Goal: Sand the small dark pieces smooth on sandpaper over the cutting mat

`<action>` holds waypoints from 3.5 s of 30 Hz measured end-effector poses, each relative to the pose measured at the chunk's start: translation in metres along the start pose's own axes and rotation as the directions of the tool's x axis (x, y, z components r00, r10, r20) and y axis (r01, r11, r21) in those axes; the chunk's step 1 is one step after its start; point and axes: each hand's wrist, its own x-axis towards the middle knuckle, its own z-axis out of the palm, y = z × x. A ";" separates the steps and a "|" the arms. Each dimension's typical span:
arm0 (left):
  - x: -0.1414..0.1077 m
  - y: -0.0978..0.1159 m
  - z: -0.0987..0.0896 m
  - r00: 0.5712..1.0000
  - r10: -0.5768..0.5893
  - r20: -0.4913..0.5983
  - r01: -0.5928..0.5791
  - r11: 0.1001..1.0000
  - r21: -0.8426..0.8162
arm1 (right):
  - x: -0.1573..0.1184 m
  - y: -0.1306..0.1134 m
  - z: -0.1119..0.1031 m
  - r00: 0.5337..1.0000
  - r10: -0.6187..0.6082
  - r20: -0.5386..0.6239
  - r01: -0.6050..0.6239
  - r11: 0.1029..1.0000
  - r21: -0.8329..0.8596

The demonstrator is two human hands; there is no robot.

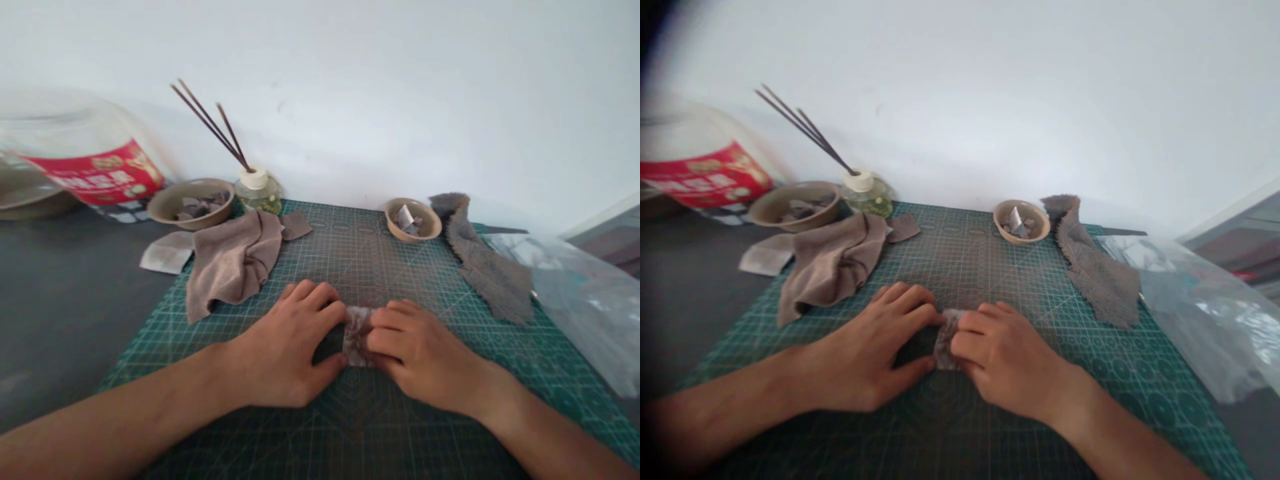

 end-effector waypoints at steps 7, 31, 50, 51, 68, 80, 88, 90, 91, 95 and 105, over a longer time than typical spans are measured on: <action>0.002 -0.001 0.003 1.000 -0.016 -0.018 0.016 1.000 0.004 | 0.001 0.003 -0.001 1.000 -0.002 0.016 0.002 0.999 0.042; -0.001 -0.003 0.007 1.000 -0.001 -0.021 0.001 0.999 0.033 | 0.006 0.006 -0.003 0.997 -0.067 -0.036 0.070 0.993 0.098; 0.000 -0.005 0.007 1.000 0.003 -0.017 -0.002 1.000 0.021 | 0.000 0.007 -0.007 0.995 -0.071 0.073 0.061 0.990 0.124; 0.000 -0.005 0.008 1.000 0.001 -0.019 -0.001 1.000 0.025 | 0.002 0.009 -0.007 0.999 -0.025 0.020 0.024 0.997 0.079; 0.005 -0.012 0.006 0.976 -0.001 -0.217 -0.007 0.999 -0.035 | 0.000 0.021 0.005 0.881 0.047 -0.470 0.045 0.982 0.182; 0.004 0.001 0.026 0.967 -0.026 -0.252 0.071 0.982 0.173 | -0.011 0.010 0.014 0.952 -0.137 -0.275 0.164 0.983 0.079; -0.019 0.028 0.033 0.955 -0.134 -0.265 0.210 0.936 0.284 | -0.025 -0.013 0.034 0.968 -0.090 -0.232 0.103 0.994 0.043; -0.027 0.036 0.036 0.955 -0.134 -0.266 0.218 0.924 0.316 | -0.031 -0.020 0.038 0.967 -0.076 -0.242 0.090 0.995 0.050; -0.032 0.040 0.037 0.955 -0.133 -0.266 0.220 0.918 0.330 | -0.035 -0.024 0.040 0.967 -0.070 -0.246 0.086 0.995 0.057; -0.042 0.050 0.042 0.954 -0.133 -0.268 0.229 0.902 0.365 | -0.044 -0.031 0.045 0.963 -0.028 -0.268 0.061 0.992 0.113; -0.040 0.049 0.044 0.946 -0.075 -0.315 0.181 0.929 0.323 | -0.051 -0.013 0.034 0.904 0.222 -0.366 -0.097 0.939 0.330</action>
